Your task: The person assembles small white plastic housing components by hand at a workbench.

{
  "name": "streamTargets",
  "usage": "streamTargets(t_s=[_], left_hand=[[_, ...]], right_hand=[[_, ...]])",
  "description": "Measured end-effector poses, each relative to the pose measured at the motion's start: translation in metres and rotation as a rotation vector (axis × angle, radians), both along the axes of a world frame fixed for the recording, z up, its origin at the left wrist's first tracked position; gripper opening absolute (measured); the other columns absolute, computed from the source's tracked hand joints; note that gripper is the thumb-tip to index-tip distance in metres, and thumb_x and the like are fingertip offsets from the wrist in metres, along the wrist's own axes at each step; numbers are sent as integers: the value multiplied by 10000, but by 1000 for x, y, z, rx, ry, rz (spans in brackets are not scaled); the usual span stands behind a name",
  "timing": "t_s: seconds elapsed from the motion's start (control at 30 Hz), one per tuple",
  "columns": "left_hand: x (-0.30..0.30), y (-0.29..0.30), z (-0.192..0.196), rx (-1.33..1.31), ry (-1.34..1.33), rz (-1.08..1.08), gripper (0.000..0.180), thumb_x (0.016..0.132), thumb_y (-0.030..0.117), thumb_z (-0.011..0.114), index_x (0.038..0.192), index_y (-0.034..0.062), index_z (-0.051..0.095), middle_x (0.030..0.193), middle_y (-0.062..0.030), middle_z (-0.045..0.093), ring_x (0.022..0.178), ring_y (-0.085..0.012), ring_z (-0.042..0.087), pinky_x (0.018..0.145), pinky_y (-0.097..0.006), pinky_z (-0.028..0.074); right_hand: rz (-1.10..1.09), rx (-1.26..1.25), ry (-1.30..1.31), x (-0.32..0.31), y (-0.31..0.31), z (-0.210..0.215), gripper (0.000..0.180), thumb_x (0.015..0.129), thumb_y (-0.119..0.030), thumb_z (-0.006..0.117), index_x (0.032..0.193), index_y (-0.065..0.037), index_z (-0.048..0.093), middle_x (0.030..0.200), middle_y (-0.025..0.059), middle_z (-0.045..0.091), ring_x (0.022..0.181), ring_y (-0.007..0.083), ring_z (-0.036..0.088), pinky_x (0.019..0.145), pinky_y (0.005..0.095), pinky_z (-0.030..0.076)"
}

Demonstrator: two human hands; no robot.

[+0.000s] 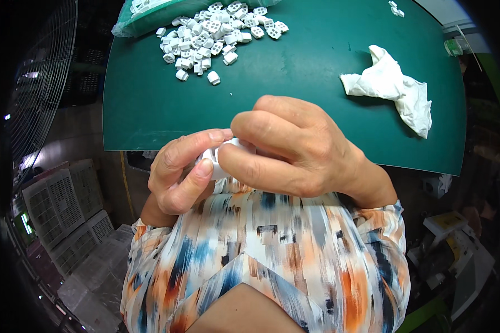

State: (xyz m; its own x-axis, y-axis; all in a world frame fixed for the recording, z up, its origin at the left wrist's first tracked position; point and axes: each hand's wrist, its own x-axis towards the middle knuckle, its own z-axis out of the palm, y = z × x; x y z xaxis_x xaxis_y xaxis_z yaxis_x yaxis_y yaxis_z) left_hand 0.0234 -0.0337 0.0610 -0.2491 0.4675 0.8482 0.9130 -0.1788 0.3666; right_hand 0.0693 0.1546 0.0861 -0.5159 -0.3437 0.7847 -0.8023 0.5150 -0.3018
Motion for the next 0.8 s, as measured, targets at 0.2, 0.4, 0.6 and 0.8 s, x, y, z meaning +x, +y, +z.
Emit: streamTargets(t_s=[0.2, 0.4, 0.6, 0.8], left_hand=[[-1, 2, 2, 33, -17, -37, 251, 738, -40, 687, 935, -20, 533, 994, -292, 597, 745, -292, 670, 524, -288, 552], [-1, -3, -3, 34, -54, -31, 263, 731, -45, 687, 945, -20, 538, 1011, -306, 588, 759, -300, 670, 545, -313, 560], [0, -7, 1, 10, -48, -51, 248, 732, -34, 695, 938, -12, 560, 1022, -295, 587, 770, -308, 673, 546, -307, 566], [5, -10, 9, -55, -190, -100, 214, 736, -54, 678, 913, -8, 566, 1005, -284, 589, 749, -292, 673, 509, -286, 559]], right_hand=[[25, -23, -9, -3, 0, -2, 235, 621, -44, 679, 845, -21, 612, 775, 58, 473, 537, 127, 408, 448, 239, 351], [-46, -4, 26, 0, -7, -2, 238, 627, -41, 677, 855, -18, 613, 764, 52, 460, 526, 123, 410, 437, 240, 347], [10, -52, -53, 8, -2, -6, 353, 596, -19, 736, 930, 6, 622, 818, 117, 527, 550, 160, 507, 436, 249, 385], [37, -301, 35, 8, -8, -22, 280, 638, -24, 687, 896, 61, 620, 780, 157, 580, 551, 172, 550, 429, 244, 439]])
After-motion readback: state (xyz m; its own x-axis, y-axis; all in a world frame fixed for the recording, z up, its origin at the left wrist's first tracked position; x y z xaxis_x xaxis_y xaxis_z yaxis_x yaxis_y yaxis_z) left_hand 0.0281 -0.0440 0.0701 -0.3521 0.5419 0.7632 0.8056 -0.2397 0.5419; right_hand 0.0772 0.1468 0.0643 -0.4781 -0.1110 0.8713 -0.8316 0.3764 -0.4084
